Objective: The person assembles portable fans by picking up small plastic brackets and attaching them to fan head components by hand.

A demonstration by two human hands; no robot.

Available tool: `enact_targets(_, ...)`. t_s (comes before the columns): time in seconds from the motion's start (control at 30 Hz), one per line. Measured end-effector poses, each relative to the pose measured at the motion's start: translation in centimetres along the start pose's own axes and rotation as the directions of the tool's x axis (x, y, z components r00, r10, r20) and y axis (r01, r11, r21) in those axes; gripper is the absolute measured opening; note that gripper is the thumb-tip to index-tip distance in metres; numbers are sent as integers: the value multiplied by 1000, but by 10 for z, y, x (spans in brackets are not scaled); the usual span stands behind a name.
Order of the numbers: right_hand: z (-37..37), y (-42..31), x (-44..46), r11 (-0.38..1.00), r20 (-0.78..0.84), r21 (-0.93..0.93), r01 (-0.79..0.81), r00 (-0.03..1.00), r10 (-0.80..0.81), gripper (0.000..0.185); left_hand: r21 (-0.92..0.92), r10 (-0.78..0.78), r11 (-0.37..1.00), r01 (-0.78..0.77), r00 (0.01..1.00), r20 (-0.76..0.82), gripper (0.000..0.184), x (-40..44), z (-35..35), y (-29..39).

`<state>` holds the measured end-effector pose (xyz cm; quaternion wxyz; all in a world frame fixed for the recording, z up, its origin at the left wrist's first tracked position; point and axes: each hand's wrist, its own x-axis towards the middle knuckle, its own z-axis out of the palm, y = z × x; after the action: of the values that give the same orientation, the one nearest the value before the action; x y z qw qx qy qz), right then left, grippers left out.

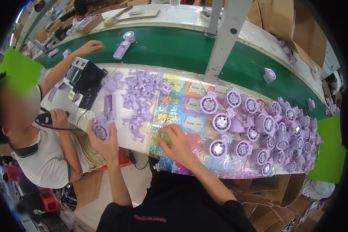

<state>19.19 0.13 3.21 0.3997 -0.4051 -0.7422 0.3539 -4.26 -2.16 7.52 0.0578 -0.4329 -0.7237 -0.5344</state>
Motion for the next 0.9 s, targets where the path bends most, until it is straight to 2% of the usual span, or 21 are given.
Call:
enact_targets(0.03, 0, -6, 0, 996, 13, 86, -38, 999, 37, 27, -7, 101, 995, -101, 995, -12, 66, -9, 0, 4)
enact_targets(0.07, 0, -13, 2, 948, 51, 295, -120, 993, 109, 27, -22, 203, 979, -202, 979, 18, 66, -17, 0, 14)
enact_targets(0.13, 0, -31, 5, 711, 158, 648, -274, 961, 227, 26, -73, 397, 917, -392, 914, 80, 67, -35, 1, 39)
enact_targets(0.23, 1, -49, 9, 640, 50, 745, -186, 973, 224, 30, -203, 459, 885, -420, 859, 226, 72, -62, 11, 50)
enact_targets(0.33, -16, -51, 11, 722, 99, 617, -314, 941, 325, 27, -288, 667, 724, -627, 743, 59, 71, -78, 31, 57)
enact_targets(0.37, -17, -44, 9, 748, 51, 625, -222, 968, 245, 25, -298, 676, 718, -629, 733, 82, 70, -84, 31, 60)
enact_targets(0.43, -13, -33, 2, 640, 77, 725, -255, 953, 293, 22, -480, 466, 805, -348, 872, 151, 71, -93, 26, 69)
enact_targets(0.47, -15, -30, -1, 587, 85, 764, -267, 944, 319, 21, -562, 353, 806, -186, 913, 204, 72, -98, 26, 76)
enact_targets(0.5, -22, -33, -1, 553, 127, 774, -309, 931, 343, 21, -734, 156, 674, 86, 954, 255, 61, -99, 29, 87)
enact_targets(0.6, -20, -33, -3, 704, 93, 680, -203, 977, 192, 18, -678, 92, 535, 504, 763, 640, 47, -85, 20, 70)
enact_targets(0.63, -18, -34, -5, 737, 85, 646, -201, 978, 191, 17, -645, -2, 477, 597, 734, 679, 30, -84, 18, 77)
enact_targets(0.73, -10, -27, -10, 690, 127, 679, -250, 966, 225, 15, -658, -46, 355, 664, 715, 697, 21, -87, 19, 59)
enact_targets(0.77, -6, -27, -11, 537, 187, 779, -323, 938, 292, 11, -662, -76, 388, 641, 738, 671, 14, -89, 21, 57)
enact_targets(0.87, 6, -22, -15, 382, 198, 863, -329, 918, 342, 10, -665, -106, 314, 677, 721, 684, 11, -91, 22, 47)
enact_targets(0.9, 7, -24, -13, 392, 218, 841, -374, 896, 386, 11, -647, -144, 314, 695, 708, 691, 11, -90, 24, 42)
